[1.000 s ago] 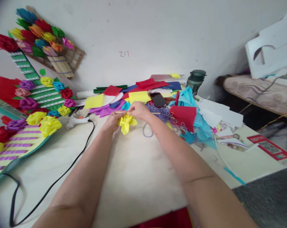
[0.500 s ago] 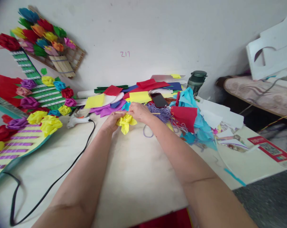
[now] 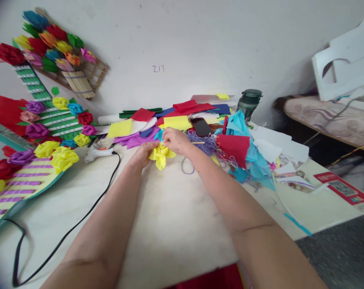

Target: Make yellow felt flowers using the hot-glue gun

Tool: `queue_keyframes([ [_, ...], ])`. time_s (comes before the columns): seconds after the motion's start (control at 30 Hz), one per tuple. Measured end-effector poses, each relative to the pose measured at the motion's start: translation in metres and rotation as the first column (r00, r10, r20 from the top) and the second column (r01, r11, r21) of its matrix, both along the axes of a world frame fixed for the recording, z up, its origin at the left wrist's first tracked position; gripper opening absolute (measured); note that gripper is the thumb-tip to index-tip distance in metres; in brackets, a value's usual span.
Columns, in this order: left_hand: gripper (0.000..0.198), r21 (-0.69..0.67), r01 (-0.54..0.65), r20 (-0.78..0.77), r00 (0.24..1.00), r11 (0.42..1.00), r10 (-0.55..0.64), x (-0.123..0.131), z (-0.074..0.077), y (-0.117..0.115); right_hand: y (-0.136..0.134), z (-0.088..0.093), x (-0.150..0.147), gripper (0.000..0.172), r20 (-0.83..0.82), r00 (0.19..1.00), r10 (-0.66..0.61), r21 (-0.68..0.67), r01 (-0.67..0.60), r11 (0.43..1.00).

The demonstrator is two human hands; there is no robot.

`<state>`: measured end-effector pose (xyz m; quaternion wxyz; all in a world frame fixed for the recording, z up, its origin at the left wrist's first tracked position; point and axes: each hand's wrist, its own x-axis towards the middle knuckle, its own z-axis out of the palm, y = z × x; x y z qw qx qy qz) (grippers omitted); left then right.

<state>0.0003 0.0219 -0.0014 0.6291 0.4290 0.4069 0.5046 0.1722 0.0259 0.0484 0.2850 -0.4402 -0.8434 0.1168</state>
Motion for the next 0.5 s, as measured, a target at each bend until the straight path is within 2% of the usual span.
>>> queue_keyframes([
  [0.27, 0.021, 0.059, 0.052, -0.053, 0.997, 0.997, -0.049, 0.000, 0.001, -0.001, 0.013, -0.012, 0.001, 0.010, -0.183, 0.982, 0.041, -0.037, -0.049, 0.998],
  [0.5, 0.020, 0.083, 0.046, -0.054, 0.998, 0.996, -0.041, 0.001, 0.009, -0.006, 0.019, -0.013, 0.007, 0.009, -0.219, 0.973, 0.076, -0.141, -0.108, 0.984],
])
